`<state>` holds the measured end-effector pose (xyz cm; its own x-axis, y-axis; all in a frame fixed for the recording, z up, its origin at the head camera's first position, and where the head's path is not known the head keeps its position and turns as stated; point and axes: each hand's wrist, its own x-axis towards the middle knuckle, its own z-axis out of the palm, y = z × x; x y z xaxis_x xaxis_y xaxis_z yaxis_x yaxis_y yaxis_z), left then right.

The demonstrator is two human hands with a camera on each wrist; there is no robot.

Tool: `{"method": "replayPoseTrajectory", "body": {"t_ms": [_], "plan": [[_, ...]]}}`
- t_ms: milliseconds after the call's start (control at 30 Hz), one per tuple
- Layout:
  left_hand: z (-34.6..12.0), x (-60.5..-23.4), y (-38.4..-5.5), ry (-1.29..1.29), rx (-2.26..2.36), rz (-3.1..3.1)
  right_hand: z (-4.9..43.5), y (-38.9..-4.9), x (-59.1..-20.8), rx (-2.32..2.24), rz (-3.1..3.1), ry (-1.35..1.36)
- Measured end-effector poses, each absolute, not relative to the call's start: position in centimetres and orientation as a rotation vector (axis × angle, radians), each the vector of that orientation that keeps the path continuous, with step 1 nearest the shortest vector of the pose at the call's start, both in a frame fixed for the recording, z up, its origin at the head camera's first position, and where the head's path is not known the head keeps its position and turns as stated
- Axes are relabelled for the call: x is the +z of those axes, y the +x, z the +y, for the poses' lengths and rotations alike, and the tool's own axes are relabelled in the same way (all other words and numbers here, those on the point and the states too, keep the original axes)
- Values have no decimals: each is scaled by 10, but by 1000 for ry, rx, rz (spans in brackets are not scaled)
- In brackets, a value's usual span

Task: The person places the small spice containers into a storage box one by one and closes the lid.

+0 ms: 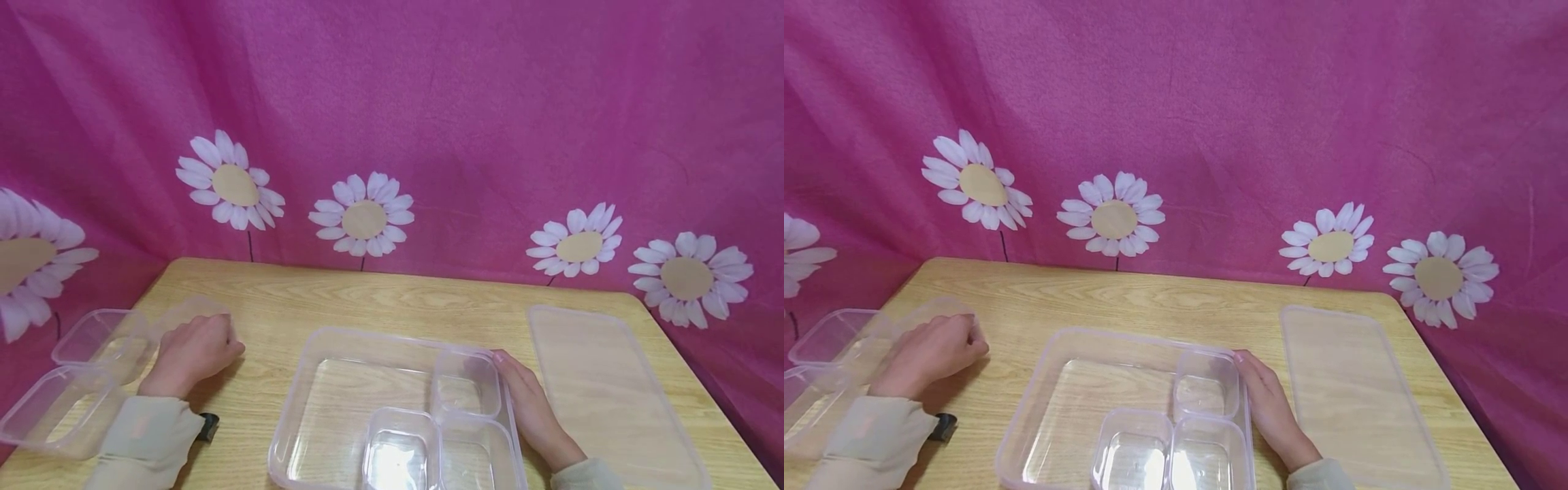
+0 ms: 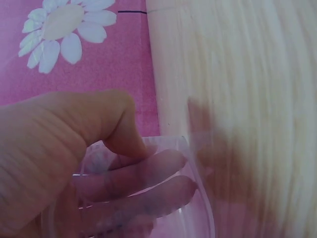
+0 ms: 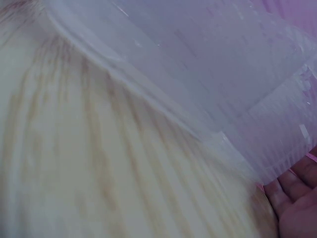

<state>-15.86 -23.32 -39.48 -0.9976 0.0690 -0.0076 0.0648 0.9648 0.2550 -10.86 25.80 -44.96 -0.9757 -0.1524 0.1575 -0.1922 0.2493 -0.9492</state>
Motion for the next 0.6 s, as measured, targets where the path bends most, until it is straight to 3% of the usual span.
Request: {"method": "replayPoseTrajectory", "body": {"t_ms": [600], "plan": [[-231, -395, -158, 126, 386, 3105, 258, -108, -449, 1853, -2492, 299]]}}
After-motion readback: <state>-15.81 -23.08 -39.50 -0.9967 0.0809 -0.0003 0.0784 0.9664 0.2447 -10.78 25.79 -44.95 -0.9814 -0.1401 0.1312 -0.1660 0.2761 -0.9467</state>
